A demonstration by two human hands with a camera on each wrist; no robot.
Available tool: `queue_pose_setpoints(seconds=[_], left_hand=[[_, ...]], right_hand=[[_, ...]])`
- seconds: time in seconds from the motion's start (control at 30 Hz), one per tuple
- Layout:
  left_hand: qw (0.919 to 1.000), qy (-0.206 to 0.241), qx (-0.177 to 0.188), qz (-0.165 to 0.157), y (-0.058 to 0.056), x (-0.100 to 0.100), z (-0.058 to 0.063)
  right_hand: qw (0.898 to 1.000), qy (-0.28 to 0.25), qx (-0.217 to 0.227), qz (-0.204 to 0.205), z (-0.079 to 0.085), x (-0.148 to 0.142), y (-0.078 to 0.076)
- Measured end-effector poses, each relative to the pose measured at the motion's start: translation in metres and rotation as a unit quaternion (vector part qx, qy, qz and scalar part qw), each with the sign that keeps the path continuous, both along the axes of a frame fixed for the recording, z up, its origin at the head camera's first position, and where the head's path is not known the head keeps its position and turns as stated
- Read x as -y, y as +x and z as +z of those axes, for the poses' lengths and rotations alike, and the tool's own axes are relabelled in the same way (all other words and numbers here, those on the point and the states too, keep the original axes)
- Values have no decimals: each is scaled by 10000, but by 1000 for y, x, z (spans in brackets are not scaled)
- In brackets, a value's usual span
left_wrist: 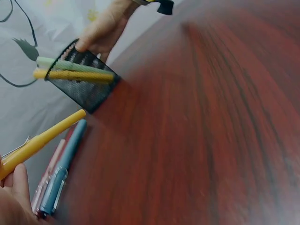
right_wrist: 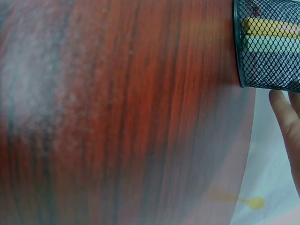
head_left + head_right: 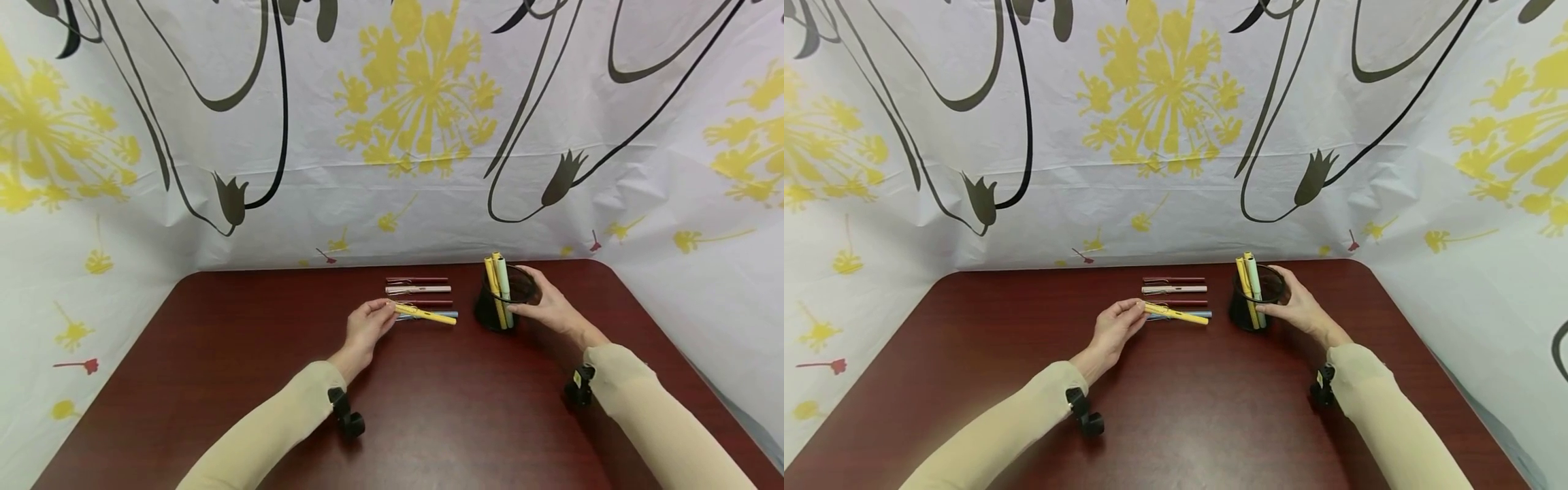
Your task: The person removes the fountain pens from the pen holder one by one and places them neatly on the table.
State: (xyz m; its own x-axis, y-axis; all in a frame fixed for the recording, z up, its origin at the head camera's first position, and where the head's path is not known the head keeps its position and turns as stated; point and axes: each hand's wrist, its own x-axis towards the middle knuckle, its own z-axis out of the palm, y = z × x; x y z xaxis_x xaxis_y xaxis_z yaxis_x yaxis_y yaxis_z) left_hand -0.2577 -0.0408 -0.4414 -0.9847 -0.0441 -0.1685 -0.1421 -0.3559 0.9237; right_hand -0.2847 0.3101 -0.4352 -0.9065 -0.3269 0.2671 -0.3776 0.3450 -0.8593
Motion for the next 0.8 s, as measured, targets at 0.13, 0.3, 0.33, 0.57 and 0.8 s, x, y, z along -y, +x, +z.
queue_pose_setpoints(seconds=[0.13,0.3,0.33,0.57,0.8], left_hand=[[9996,-212,118,-172,2,4,-6],[9982,-401,136,-416,3,9,-11],[9978,-450,123,-465,3,11,-13],[9854,-1376,-215,-981,0,23,-20],[8995,-3897,-1508,-1278,-3,34,-21]], right_hand=[[10000,-82,16,44,-1,-1,-1],[10000,-83,-5,44,0,-1,0],[9999,-86,-9,50,0,0,0],[9999,-119,-4,88,1,0,0],[9999,51,90,-40,2,0,0]])
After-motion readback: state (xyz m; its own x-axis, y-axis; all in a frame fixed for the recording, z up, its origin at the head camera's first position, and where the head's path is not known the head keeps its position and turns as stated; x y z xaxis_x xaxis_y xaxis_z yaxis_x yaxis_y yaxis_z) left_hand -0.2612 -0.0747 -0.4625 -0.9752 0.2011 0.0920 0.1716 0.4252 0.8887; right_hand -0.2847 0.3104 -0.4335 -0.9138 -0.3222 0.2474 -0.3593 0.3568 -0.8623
